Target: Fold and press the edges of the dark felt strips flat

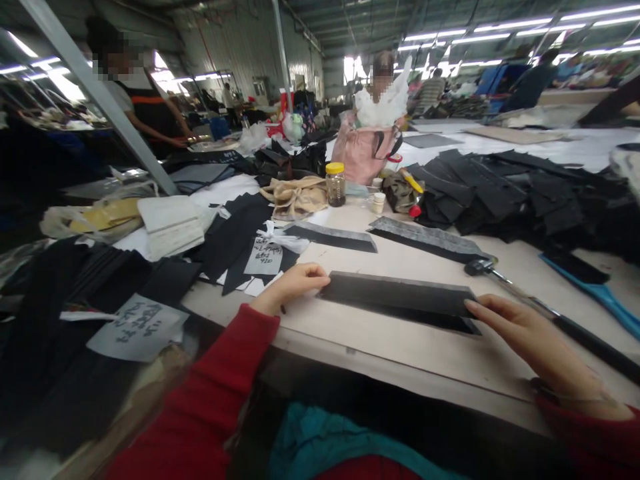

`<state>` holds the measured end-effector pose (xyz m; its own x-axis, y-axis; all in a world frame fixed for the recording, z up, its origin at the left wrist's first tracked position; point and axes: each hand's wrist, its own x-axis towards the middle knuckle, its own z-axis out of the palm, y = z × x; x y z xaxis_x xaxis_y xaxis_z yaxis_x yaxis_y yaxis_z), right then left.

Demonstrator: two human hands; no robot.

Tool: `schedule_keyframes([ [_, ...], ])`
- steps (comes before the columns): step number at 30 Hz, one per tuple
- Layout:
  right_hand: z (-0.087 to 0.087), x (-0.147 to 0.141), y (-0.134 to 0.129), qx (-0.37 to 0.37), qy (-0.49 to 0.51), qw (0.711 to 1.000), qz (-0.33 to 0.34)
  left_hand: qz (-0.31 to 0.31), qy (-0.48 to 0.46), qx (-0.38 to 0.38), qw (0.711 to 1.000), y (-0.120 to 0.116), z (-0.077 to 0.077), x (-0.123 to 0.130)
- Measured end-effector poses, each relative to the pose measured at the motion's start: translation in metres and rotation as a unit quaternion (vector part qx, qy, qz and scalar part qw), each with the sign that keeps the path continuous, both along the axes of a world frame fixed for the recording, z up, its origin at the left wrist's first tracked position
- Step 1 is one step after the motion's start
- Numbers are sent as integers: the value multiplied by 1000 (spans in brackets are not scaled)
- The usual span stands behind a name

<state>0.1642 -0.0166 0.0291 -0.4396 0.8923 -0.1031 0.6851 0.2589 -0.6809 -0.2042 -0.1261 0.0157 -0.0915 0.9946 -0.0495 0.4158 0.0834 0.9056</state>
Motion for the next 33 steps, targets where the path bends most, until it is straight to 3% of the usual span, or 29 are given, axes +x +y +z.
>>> schedule_keyframes([
  [4, -6, -3, -6, 63, -21, 998, -24, 3, 95, -1, 995, 5, -9, -2],
  [9, -14, -2, -9, 93, -52, 994, -3, -13, 158, -2, 987, 8, -8, 2],
  [17, -16, -2, -11, 93, -88, 992, 17, -25, 184, -8, 983, 5, 0, 6],
  [33, -17, -8, -18, 225, -111, 967, 53, -9, 258, 45, 965, 1, -9, 11],
])
